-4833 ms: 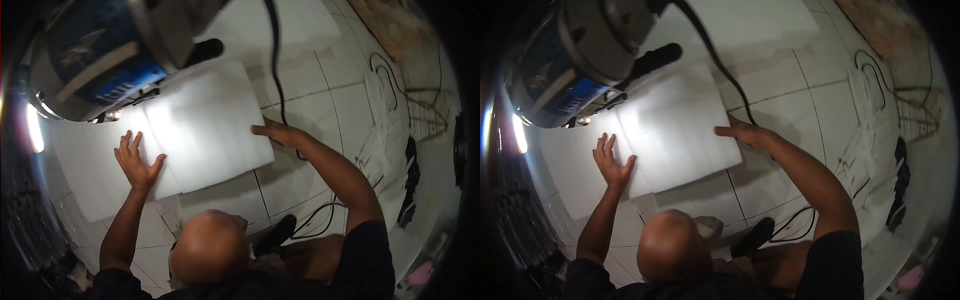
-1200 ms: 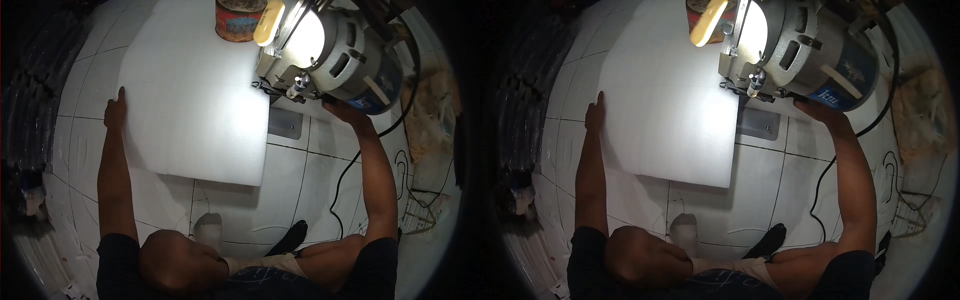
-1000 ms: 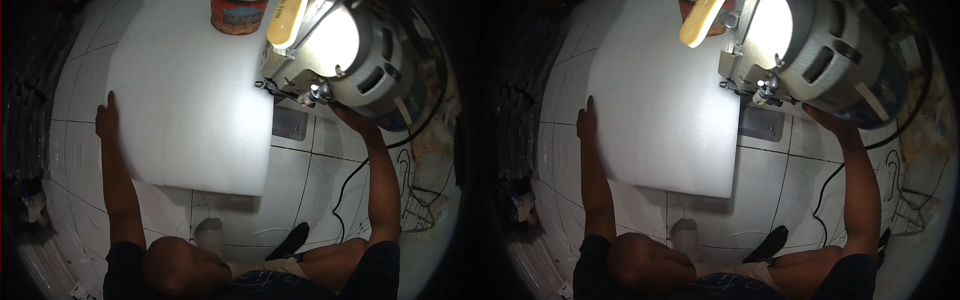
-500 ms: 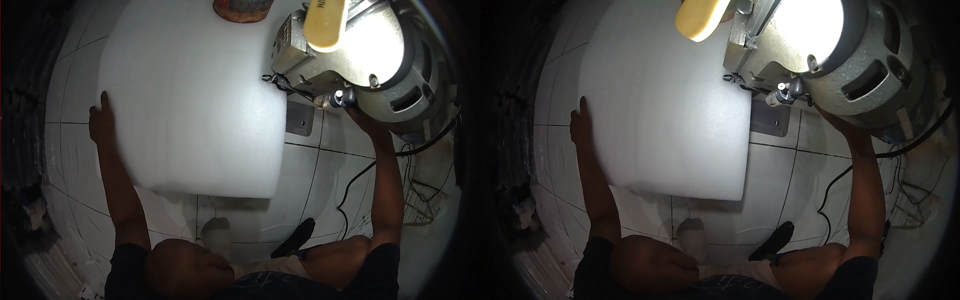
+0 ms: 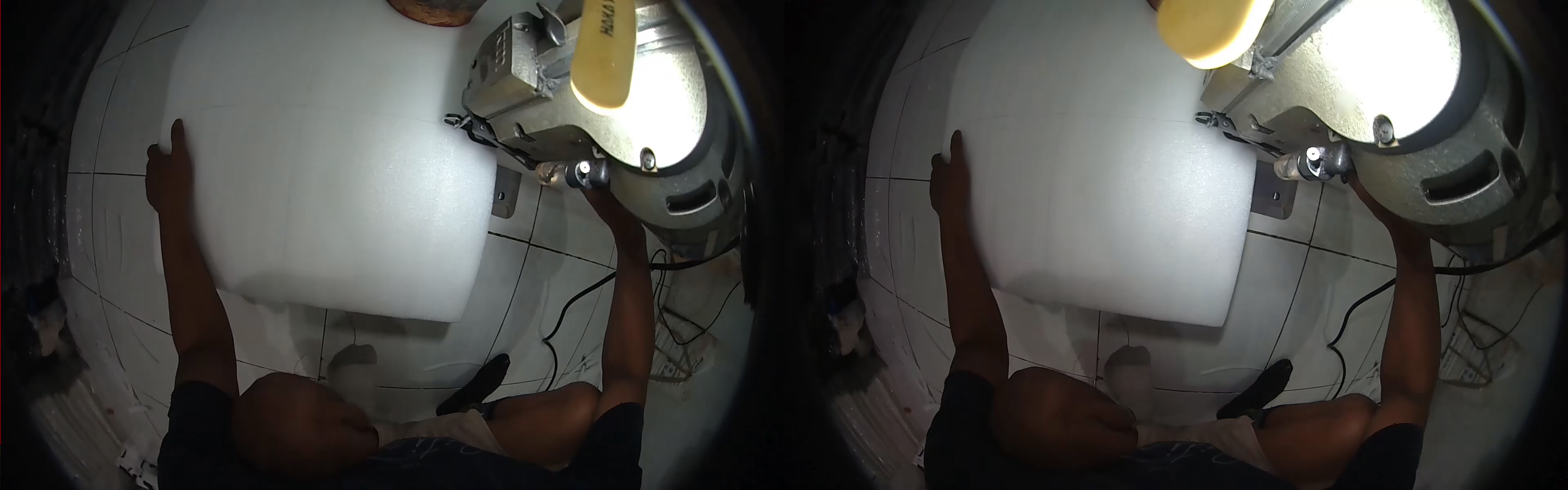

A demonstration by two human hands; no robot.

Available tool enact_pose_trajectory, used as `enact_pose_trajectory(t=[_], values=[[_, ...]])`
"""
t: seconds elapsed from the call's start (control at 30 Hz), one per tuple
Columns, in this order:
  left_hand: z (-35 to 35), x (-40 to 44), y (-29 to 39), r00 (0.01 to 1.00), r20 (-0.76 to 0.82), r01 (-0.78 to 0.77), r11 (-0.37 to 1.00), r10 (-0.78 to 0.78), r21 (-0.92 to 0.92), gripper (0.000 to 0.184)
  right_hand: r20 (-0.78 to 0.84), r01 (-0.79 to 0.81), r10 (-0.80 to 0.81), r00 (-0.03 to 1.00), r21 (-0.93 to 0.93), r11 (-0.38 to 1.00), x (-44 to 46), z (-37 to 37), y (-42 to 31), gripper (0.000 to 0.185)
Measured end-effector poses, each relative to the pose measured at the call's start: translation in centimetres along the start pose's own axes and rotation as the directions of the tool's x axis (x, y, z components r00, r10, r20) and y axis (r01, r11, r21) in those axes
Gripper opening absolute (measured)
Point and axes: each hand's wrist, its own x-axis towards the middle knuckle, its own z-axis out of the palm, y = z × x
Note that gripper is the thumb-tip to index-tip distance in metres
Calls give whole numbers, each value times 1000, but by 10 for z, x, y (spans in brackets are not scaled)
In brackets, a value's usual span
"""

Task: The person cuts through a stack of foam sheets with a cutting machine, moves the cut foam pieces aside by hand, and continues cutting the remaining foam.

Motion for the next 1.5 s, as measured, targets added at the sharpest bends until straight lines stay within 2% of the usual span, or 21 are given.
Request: enact_pose_trajectory(t=[0.1, 0.13, 0.23, 0.27, 0.3, 0.37, 0.43, 0.5, 0.57, 0.63, 0.67, 0.73, 0.83, 0.87, 0.9, 0.97, 1.07, 1.27, 1.3, 1.37, 1.5], values=[[-4, -7, 5, 1000, -16, 2, 1000, -2, 18, 96, -29, 2, -2, 1000, -4, 1000, 6, -4, 4, 44], [-6, -11, 8, 1000, -20, 6, 1000, -6, 17, 96, 49, -97, 90, 995, 151, 984, 6, 1, -1, 43], [-9, -16, 14, 1000, -1, 14, 1000, -14, 24, 95, 89, -34, 18, 996, 174, 984, 1, 6, -4, 44], [-10, -14, 12, 1000, -8, 25, 1000, -24, 18, 95, 135, -45, 39, 990, 45, 998, -7, 18, -7, 48], [-10, -11, 9, 1000, -19, 12, 1000, -12, 11, 95, 123, -41, 36, 992, 40, 998, -15, 28, -10, 48], [-11, -9, 5, 999, -32, 13, 1000, -13, -4, 94, 90, -157, 142, 986, 193, 968, 14, 7, -5, 54], [-14, -6, 2, 1000, -26, 3, 1000, -3, -23, 93, 42, -167, 161, 986, 250, 954, 51, -16, 3, 59], [-11, -27, 20, 999, -37, -5, 1000, 4, -4, 93, 212, -327, 249, 945, 643, 693, 25, -6, 4, 51], [-11, -32, 23, 999, -36, -5, 1000, 5, -3, 92, 184, -295, 232, 955, 670, 681, 22, -5, 3, 50], [-15, -36, 25, 999, -47, -18, 1000, 19, 18, 91, 120, -224, 191, 974, 455, 862, 27, -6, 1, 49], [-16, -38, 26, 999, -51, -9, 1000, 10, 21, 91, 111, -219, 189, 976, 461, 860, 23, -1, -3, 49], [-17, -42, 30, 999, -33, 2, 1000, -1, 29, 90, 90, 42, -42, 995, -5, 999, 12, 10, -9, 44], [-24, -51, 35, 1000, -24, -15, 999, 16, 38, 91, 90, -89, 83, 992, 59, 994, 14, 9, -14, 37], [-24, -52, 36, 999, -38, -13, 999, 15, 38, 91, 160, -171, 122, 980, 347, 922, 11, 14, -17, 31], [-23, -53, 36, 998, -50, -28, 999, 30, 39, 91, 154, -176, 129, 980, 352, 919, 10, 16, -17, 31], [-25, -55, 36, 997, -65, -39, 998, 42, 49, 91, 55, -19, 15, 998, 66, 998, 10, 17, -18, 29], [-19, -62, 40, 998, -42, -47, 998, 49, 45, 92, 40, 7, -4, 999, -75, 997, 12, 13, -17, 29], [-17, -73, 48, 996, -62, -58, 996, 62, 62, 93, -18, -109, 109, 994, 1, 994, 28, 1, -15, 26], [-17, -75, 50, 996, -65, -64, 997, 67, 46, 91, -19, -107, 107, 994, 7, 994, 26, 2, -17, 26], [-18, -79, 55, 995, -68, -72, 997, 74, 25, 90, -27, 18, -23, 999, -189, 982, 20, 9, -14, 27], [-20, -89, 60, 992, -85, -84, 994, 89, 64, 90, 12, -15, 16, 1000, -95, 995, 24, 11, -19, 31]])
